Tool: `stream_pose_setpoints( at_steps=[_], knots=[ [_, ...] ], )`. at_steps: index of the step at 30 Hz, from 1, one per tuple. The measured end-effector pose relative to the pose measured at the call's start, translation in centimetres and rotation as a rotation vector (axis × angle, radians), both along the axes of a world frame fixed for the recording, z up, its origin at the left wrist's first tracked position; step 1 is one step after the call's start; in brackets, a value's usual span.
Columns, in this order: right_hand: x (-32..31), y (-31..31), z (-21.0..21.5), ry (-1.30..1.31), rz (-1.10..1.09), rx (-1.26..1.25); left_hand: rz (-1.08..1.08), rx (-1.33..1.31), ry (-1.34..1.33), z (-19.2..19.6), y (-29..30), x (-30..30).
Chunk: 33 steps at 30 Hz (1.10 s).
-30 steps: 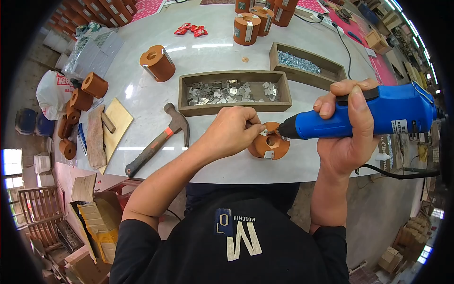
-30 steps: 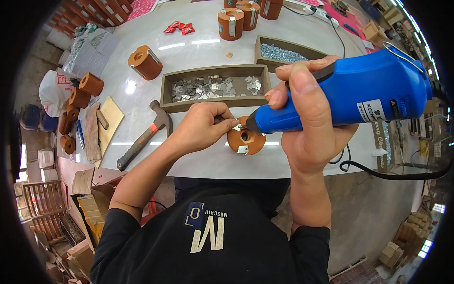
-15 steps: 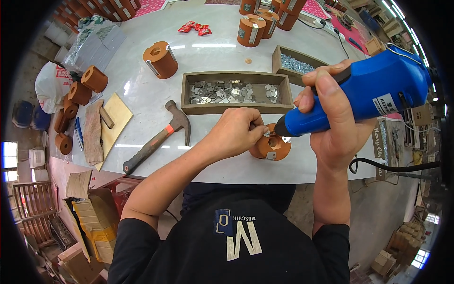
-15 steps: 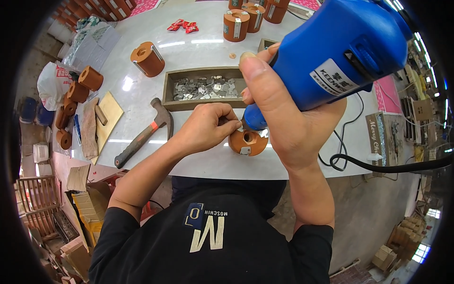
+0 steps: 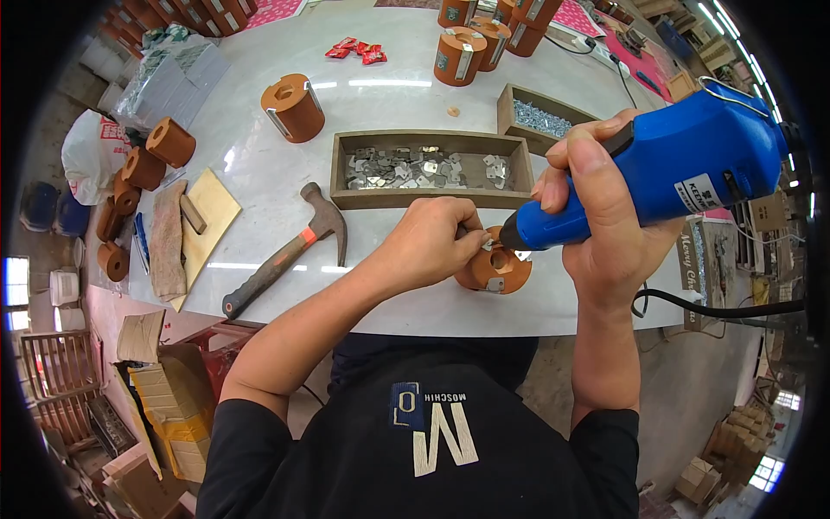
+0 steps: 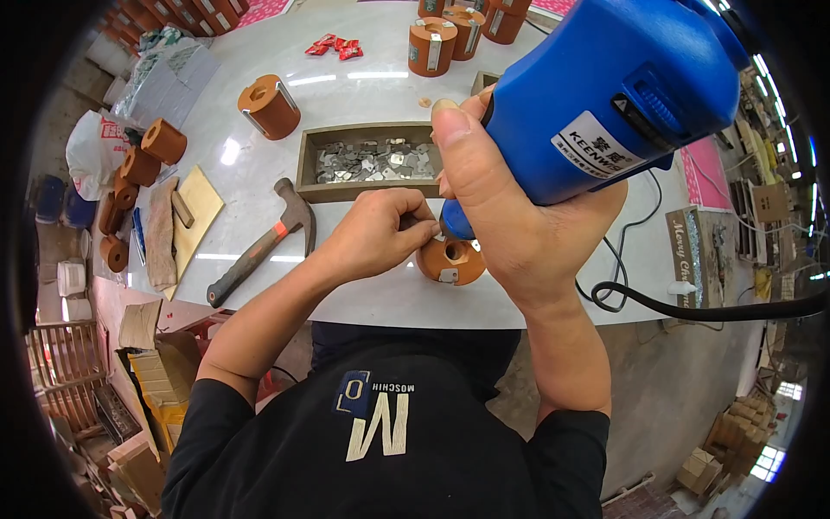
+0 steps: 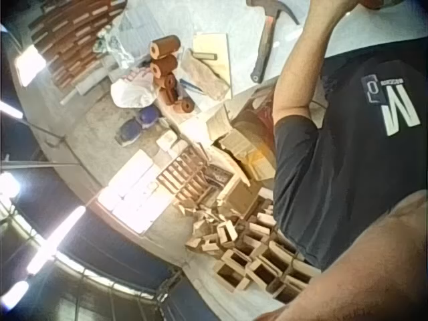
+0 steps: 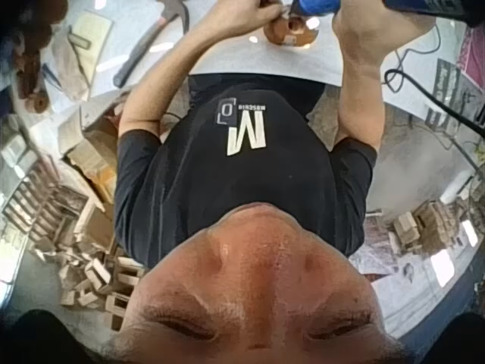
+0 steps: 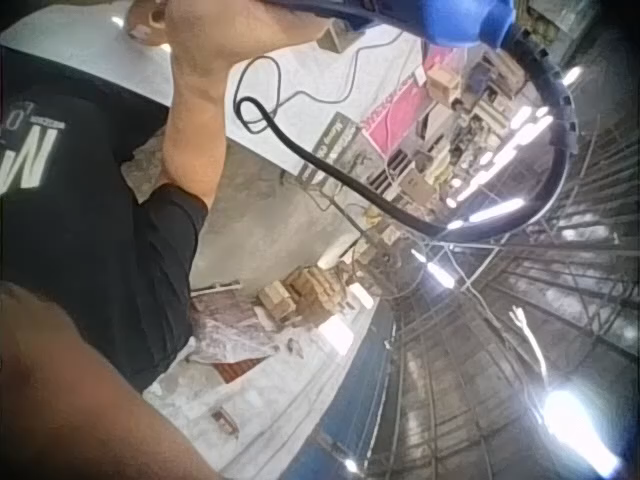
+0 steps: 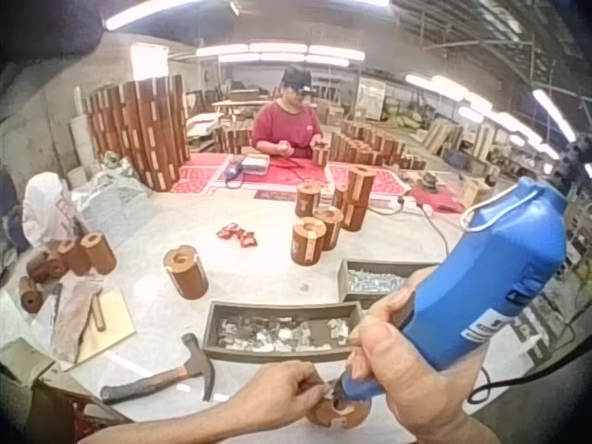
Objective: Assembling wooden furniture components using an electric screwdriver, hammer, and small metal hardware.
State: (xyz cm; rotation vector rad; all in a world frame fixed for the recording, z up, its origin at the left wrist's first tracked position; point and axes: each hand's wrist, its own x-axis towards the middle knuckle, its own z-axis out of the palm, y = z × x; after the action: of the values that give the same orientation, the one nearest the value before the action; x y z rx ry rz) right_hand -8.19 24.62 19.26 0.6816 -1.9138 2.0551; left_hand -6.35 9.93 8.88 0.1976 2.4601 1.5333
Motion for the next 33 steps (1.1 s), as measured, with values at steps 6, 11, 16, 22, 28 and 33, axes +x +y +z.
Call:
stream_pose_setpoints(
  at_steps=[6,11,16,22,28,33],
  knots=[
    [-0.26,0.19,-0.15,0.022,0.012,0.008,0.002,-0.018,0.015,0.24,-0.03,0.04],
    [-0.33,0.10,0.02,0.030,0.030,0.014,-0.003,-0.003,0.004,0.20,-0.07,0.03],
    [-0.49,0.02,-0.16,0.069,0.015,0.039,0.002,0.003,0.029,0.04,-0.01,0.14],
    [-0.44,0.05,-0.21,0.097,0.000,0.081,0.000,0.007,0.032,0.24,0.06,0.18],
    [-0.34,0.30,-0.34,0.114,0.013,0.115,0.010,0.006,0.023,0.27,0.04,0.34],
    [-0.40,0.59,-0.82,0.108,0.008,0.115,0.004,0.005,0.051,0.03,0.05,0.32]
  ],
)
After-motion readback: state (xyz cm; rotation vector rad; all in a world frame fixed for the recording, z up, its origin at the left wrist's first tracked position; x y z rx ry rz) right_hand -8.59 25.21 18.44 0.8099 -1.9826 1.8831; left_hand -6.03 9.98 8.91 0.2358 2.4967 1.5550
